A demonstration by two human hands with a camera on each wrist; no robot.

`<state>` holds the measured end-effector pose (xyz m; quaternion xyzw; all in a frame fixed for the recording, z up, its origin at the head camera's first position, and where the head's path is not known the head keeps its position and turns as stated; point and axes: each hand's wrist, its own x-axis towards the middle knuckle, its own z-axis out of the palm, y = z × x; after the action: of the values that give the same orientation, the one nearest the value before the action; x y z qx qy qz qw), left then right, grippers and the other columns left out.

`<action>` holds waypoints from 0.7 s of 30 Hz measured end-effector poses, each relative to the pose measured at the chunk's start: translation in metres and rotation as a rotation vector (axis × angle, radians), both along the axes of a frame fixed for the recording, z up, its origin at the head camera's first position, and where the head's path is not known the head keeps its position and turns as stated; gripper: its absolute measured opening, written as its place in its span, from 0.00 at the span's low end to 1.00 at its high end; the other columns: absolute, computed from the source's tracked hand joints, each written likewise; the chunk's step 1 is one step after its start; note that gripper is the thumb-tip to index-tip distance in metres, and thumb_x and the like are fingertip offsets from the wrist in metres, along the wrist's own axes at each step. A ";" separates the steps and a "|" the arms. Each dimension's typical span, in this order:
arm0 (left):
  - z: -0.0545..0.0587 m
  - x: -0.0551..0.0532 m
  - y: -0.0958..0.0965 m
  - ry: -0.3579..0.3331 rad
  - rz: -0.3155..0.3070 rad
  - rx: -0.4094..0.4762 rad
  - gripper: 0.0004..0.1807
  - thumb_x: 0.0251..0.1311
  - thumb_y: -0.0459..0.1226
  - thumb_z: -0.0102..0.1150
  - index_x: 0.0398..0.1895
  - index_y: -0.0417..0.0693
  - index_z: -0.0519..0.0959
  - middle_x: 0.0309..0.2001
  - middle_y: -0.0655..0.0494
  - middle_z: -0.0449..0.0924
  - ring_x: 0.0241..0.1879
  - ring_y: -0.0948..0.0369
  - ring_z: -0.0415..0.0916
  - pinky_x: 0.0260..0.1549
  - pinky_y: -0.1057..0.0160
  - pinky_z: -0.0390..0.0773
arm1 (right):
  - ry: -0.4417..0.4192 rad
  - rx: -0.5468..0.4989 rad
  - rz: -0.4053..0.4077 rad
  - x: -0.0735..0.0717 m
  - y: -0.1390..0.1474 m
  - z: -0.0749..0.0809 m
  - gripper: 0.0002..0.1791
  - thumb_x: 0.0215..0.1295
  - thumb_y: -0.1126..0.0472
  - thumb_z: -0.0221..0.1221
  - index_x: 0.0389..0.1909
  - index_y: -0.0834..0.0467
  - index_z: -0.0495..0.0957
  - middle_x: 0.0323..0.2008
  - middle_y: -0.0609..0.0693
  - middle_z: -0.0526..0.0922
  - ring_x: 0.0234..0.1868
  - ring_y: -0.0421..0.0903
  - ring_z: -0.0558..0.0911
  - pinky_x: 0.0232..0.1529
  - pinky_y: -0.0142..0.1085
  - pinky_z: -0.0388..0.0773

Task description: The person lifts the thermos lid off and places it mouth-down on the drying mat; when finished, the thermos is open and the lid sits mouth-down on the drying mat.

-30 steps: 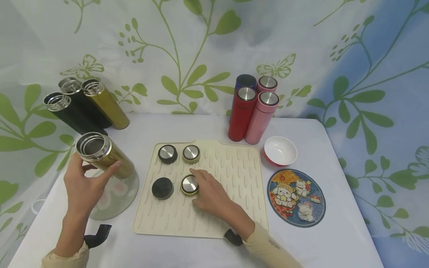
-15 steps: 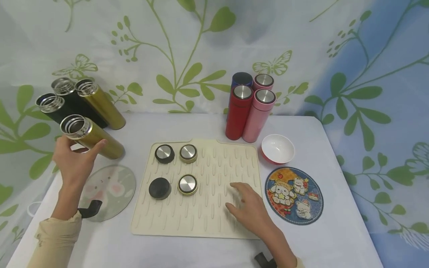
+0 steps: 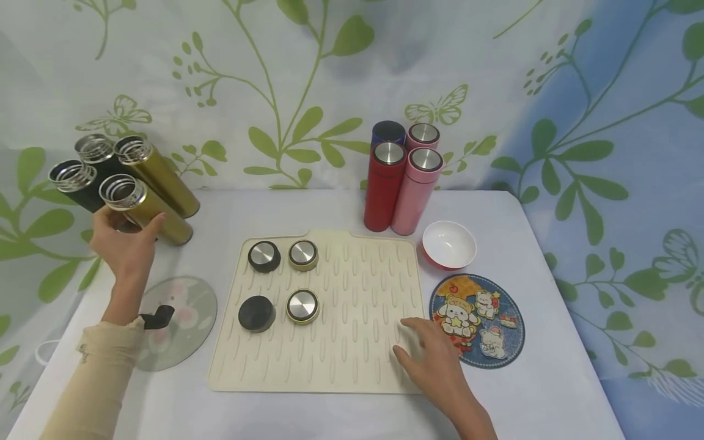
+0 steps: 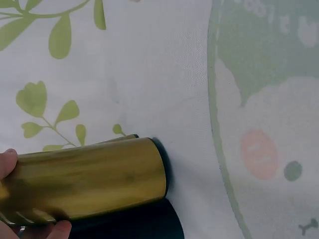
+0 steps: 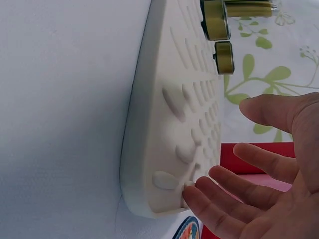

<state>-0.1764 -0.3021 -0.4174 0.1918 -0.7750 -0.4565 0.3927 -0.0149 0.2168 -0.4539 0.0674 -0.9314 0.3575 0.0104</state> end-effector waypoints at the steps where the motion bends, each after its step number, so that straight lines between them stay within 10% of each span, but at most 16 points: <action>1: -0.001 -0.001 -0.001 -0.006 0.004 -0.003 0.33 0.47 0.41 0.78 0.58 0.54 0.76 0.47 0.63 0.78 0.45 0.64 0.75 0.37 0.70 0.71 | 0.007 0.004 -0.001 0.000 0.000 -0.001 0.25 0.55 0.62 0.74 0.54 0.56 0.80 0.53 0.49 0.82 0.48 0.51 0.83 0.42 0.48 0.82; 21: -0.006 -0.026 -0.011 -0.077 0.074 -0.049 0.35 0.52 0.45 0.76 0.65 0.54 0.74 0.56 0.55 0.78 0.50 0.65 0.74 0.47 0.68 0.75 | 0.166 0.235 0.054 0.006 -0.005 -0.004 0.23 0.42 0.63 0.79 0.44 0.56 0.87 0.49 0.53 0.84 0.52 0.56 0.80 0.53 0.54 0.75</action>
<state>-0.2027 -0.3135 -0.4232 0.2282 -0.7928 -0.4147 0.3839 -0.0092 0.2116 -0.4581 0.1223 -0.9607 0.2393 0.0697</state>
